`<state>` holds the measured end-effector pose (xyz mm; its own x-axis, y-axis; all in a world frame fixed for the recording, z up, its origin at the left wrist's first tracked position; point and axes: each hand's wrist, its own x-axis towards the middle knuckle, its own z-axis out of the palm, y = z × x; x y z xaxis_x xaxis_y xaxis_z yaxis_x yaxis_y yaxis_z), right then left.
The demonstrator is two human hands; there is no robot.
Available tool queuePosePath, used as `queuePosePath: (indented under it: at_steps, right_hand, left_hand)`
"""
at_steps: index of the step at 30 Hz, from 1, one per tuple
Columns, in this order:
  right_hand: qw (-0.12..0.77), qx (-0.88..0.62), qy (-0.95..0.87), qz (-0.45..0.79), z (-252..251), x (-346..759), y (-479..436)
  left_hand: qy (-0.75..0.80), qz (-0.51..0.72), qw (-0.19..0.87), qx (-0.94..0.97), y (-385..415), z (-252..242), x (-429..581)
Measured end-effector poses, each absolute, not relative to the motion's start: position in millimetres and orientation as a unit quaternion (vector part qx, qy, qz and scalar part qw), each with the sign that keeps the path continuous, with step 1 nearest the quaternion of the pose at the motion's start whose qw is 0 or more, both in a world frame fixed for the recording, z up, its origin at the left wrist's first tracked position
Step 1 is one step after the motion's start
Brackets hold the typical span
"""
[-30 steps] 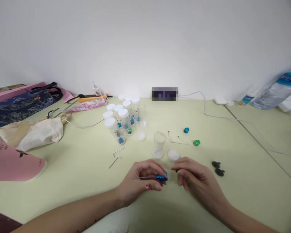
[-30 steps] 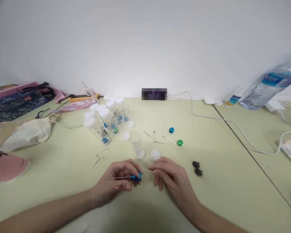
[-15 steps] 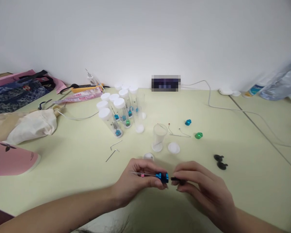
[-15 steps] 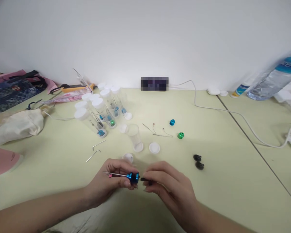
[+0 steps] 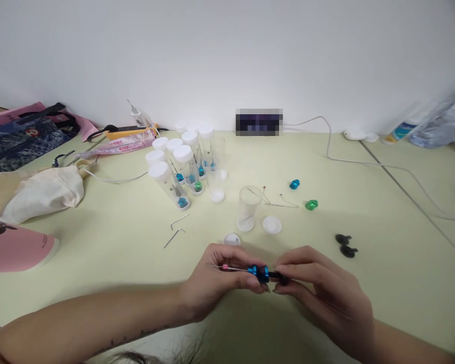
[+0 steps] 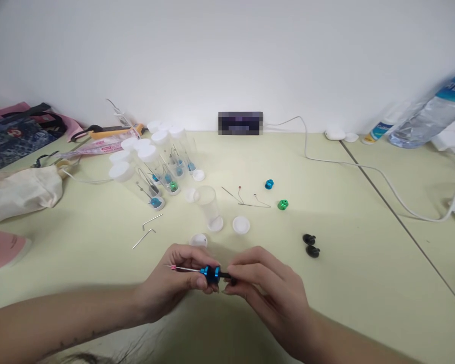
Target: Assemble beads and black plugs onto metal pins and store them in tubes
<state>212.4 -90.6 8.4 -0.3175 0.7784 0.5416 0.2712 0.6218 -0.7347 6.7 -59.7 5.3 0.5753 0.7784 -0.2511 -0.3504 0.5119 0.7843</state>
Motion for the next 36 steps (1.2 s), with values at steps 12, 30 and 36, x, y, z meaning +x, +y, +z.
queuePosePath:
  at_steps: [12, 30, 36]
  right_hand:
    - [0.45, -0.344, -0.79, 0.234, 10.4, 213.6, -92.9]
    - [0.347, -0.394, -0.708, 0.472, 2.0, 217.6, -99.6]
    - [0.323, -0.396, -0.631, 0.584, -0.3, 214.6, -97.8]
  left_hand:
    - [0.324, 0.328, 0.811, 0.36, -60.0, 6.8, 3.7]
    - [0.316, 0.295, 0.829, 0.354, -60.4, 8.8, 2.3]
    - [0.315, 0.281, 0.837, 0.35, -61.4, 7.3, 2.9]
